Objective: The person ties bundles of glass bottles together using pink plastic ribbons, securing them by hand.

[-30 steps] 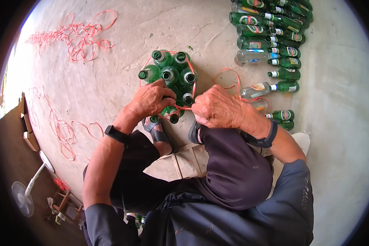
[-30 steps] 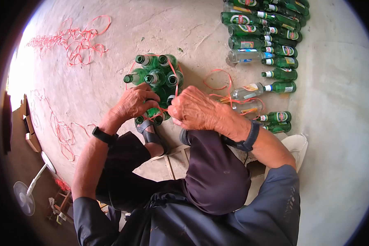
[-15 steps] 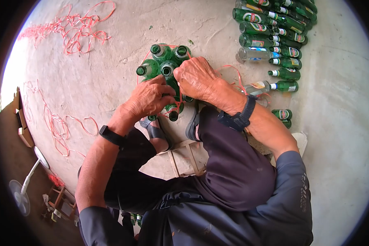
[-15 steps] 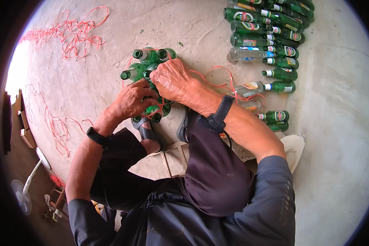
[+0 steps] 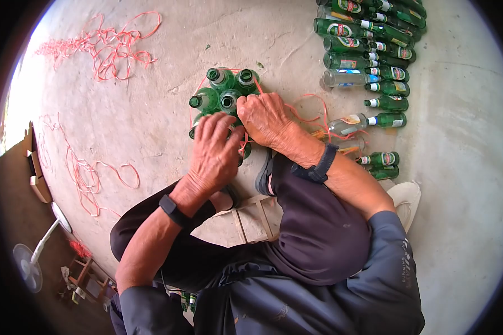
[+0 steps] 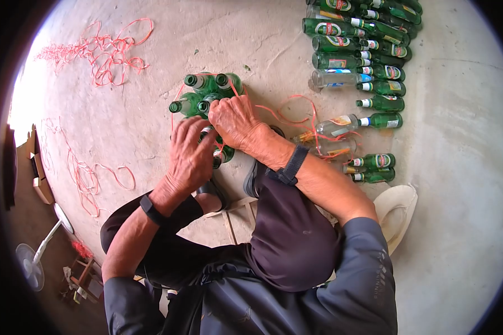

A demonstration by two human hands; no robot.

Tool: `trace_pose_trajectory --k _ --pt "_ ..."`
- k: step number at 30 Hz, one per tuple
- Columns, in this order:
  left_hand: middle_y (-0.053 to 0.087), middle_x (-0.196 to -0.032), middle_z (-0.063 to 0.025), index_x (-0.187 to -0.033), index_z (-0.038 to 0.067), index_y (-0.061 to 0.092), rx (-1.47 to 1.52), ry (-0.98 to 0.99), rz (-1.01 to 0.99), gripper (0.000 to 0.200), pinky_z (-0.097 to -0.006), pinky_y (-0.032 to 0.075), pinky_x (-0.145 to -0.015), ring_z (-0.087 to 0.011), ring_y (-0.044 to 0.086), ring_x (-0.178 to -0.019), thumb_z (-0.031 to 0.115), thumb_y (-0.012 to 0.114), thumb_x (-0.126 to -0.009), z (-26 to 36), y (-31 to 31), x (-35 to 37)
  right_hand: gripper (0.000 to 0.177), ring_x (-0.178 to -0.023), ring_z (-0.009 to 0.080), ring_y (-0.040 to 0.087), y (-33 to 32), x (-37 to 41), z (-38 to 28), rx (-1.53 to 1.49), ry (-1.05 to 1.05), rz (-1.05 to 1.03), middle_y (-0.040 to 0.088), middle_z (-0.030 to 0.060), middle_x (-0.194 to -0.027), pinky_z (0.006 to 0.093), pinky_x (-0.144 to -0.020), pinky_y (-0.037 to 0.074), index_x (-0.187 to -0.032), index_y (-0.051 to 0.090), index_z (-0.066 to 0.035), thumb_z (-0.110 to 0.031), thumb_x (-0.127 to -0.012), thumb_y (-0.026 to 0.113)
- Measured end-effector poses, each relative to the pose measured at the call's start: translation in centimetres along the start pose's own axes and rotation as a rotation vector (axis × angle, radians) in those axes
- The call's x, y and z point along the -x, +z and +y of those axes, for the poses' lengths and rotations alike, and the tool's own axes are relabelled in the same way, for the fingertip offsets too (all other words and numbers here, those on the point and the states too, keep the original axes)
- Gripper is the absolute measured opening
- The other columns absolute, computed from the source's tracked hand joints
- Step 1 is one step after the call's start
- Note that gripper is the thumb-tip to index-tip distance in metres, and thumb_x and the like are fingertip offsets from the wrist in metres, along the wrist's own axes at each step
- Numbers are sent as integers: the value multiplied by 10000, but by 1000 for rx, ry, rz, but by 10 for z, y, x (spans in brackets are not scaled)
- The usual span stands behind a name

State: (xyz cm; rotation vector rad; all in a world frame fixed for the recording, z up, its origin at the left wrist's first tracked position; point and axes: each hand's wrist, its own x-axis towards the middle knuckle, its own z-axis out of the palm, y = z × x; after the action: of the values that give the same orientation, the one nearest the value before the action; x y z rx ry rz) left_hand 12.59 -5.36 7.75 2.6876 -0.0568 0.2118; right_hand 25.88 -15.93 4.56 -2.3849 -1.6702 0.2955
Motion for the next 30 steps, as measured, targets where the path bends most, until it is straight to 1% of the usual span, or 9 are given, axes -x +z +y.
trace_pose_trajectory --k 2,5,12,15,17,20,23,25,30 --pt "510 -1146 -163 -1090 15 559 133 -111 -43 443 -474 357 -975 -350 476 -1120 37 632 -653 15 9 6 98 -647 292 655 1 -1 0 1 -11 7 631 136 -682 384 -536 504 -761 563 -37 -120 -727 603" --pt "522 -1150 -147 -1091 31 559 167 -263 43 440 -464 362 -959 -337 479 -1121 40 647 -660 27 22 18 80 -636 288 651 0 -4 3 -34 -23 -17 631 130 -677 389 -528 501 -746 568 -45 -120 -736 591" --pt "596 -1049 -106 -1070 71 592 -97 -440 199 429 -433 382 -914 -296 542 -1032 133 742 -674 7 8 13 80 -613 323 636 3 -2 5 -132 0 42 616 147 -651 422 -532 502 -694 559 -41 -93 -755 560" --pt "620 -997 -74 -1035 90 616 -43 -437 168 355 -415 383 -896 -267 570 -977 132 729 -702 -7 16 19 63 -608 332 630 6 -4 6 -200 42 105 609 154 -646 425 -534 502 -690 553 -40 -56 -749 564" --pt "628 -926 -46 -1014 113 627 -7 -342 116 303 -414 372 -850 -235 593 -863 154 710 -725 -7 20 21 62 -604 335 627 10 0 6 -239 68 145 606 156 -643 423 -533 502 -687 550 -40 -38 -746 569" --pt "638 -873 -18 -976 126 644 2 -357 120 242 -394 365 -796 -217 610 -776 147 694 -740 -10 23 19 41 -630 301 650 11 1 9 -260 70 184 625 147 -662 396 -544 507 -711 575 -40 -63 -739 556" --pt "648 -879 -14 -942 131 658 -4 -361 116 172 -367 340 -766 -213 597 -773 191 670 -781 -14 25 20 104 -591 317 612 14 1 12 -284 14 257 566 126 -618 414 -521 496 -682 514 -52 -44 -749 593" --pt "637 -851 -17 -943 123 653 -13 -364 89 174 -377 340 -772 -222 589 -740 162 665 -773 -13 21 16 68 -615 279 645 13 -1 8 -182 -90 247 602 114 -639 367 -525 504 -690 550 -59 -93 -748 553" --pt "616 -835 -16 -932 109 640 -34 -361 74 162 -391 331 -786 -220 575 -720 141 649 -774 -11 20 17 59 -635 256 652 17 -8 -1 -99 -15 224 614 117 -674 360 -530 507 -709 549 -66 -109 -748 557"
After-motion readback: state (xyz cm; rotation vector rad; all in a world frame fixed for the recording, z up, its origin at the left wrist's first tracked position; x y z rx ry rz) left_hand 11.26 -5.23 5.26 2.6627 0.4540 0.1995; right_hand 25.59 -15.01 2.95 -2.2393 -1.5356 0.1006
